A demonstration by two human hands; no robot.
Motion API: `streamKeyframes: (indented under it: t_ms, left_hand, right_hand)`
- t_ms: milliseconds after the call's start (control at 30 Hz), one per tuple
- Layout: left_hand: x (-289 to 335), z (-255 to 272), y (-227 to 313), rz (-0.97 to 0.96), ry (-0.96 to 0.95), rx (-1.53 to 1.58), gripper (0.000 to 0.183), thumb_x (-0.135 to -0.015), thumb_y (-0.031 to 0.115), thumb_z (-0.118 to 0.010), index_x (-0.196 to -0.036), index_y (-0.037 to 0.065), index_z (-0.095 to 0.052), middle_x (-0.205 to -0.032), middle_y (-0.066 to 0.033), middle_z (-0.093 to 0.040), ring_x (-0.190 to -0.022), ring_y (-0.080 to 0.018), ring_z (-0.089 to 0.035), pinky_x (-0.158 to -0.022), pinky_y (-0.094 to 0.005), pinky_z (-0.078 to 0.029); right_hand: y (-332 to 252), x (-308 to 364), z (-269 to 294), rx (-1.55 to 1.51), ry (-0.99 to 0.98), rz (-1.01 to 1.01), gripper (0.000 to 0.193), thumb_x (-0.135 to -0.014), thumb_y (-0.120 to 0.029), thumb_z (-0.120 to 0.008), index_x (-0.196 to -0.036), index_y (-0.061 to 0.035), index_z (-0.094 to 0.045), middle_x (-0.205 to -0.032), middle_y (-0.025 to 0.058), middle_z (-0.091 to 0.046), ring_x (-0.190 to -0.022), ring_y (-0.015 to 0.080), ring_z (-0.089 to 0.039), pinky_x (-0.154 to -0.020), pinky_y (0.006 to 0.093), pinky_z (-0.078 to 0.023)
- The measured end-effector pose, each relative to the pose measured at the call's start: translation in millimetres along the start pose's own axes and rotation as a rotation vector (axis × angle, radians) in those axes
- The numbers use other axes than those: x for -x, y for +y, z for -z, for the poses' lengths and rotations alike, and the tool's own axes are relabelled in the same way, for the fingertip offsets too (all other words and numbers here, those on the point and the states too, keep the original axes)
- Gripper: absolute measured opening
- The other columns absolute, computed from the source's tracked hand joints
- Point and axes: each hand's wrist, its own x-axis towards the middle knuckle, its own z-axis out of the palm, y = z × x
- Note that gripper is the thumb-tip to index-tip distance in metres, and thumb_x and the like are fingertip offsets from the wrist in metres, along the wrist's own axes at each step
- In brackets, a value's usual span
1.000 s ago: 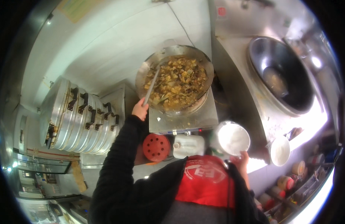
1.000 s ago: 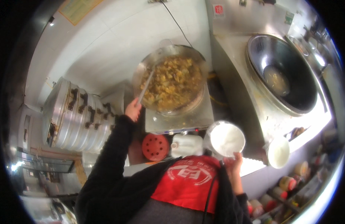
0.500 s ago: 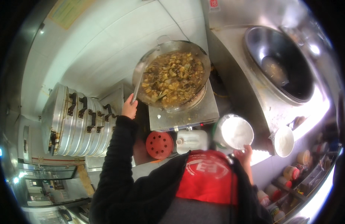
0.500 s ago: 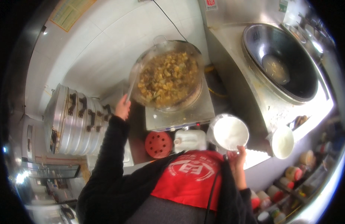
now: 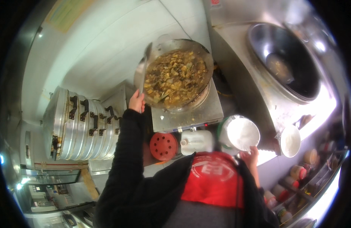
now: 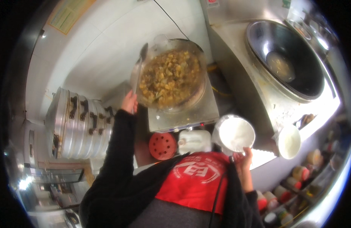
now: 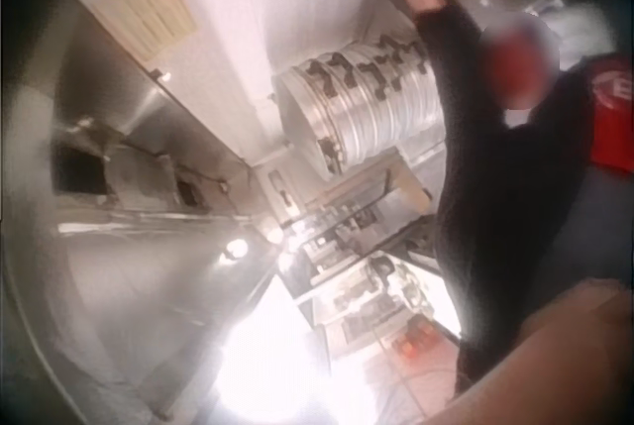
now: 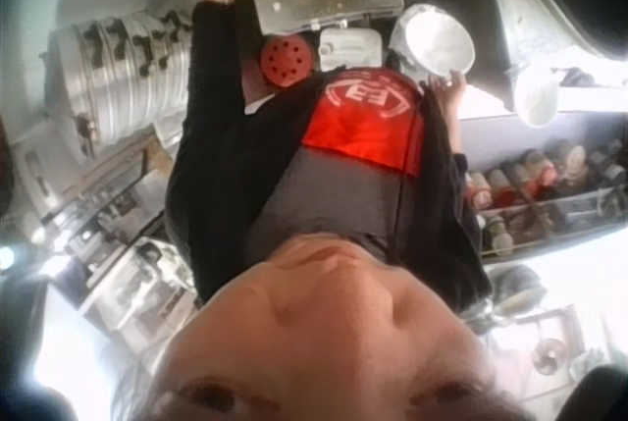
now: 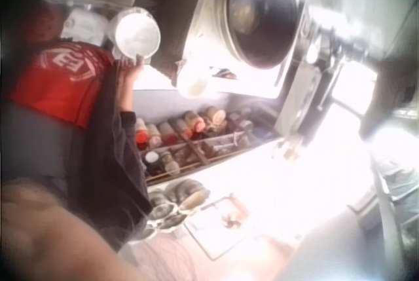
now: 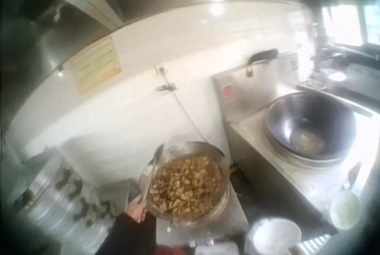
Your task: The person stirs a large wok of cooked food with a ladle, then scoops portions into a white bowl held in the other hand. The person continues to serve the food into the bowl until it is full.
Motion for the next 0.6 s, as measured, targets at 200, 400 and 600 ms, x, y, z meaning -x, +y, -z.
streamKeyframes:
  t_ms: [200,400,600]
  left_hand:
    - [-18,-65,35,0.016,-0.141,-0.043,0.048,-0.099,0.022,-0.054,-0.146,0.021,-0.045,-0.062,0.0002,-0.048,-0.040,-0.0109,-0.040,-0.036,-0.0285,-0.035]
    - [35,-88,24,-0.117,-0.259,-0.374,0.054,-0.096,0.022,-0.057,-0.148,0.020,-0.043,-0.064,-0.0007,-0.051,-0.040,-0.0111,-0.041,-0.036,-0.0294,-0.035]
    - [97,-10,20,-0.378,-0.274,-0.760,0.053,-0.092,0.016,-0.061,-0.143,0.011,-0.047,-0.129,-0.0186,-0.061,-0.120,-0.0302,-0.058,-0.099,-0.0353,-0.044]
  right_hand:
    - [-2,2,0,0.040,-0.058,0.014,0.049,-0.080,-0.035,-0.065,-0.119,-0.0098,-0.050,-0.091,0.0136,-0.061,-0.069,0.0235,-0.060,-0.064,0.0307,-0.055]
    - [1,-4,-2,-0.005,-0.012,0.003,0.047,-0.081,-0.035,-0.065,-0.117,-0.0084,-0.050,-0.088,0.0133,-0.061,-0.068,0.0230,-0.059,-0.062,0.0307,-0.054]
    - [0,-6,-20,0.086,-0.031,-0.009,0.043,-0.082,-0.035,-0.063,-0.114,-0.0093,-0.050,-0.088,0.0131,-0.060,-0.068,0.0229,-0.060,-0.060,0.0307,-0.054]
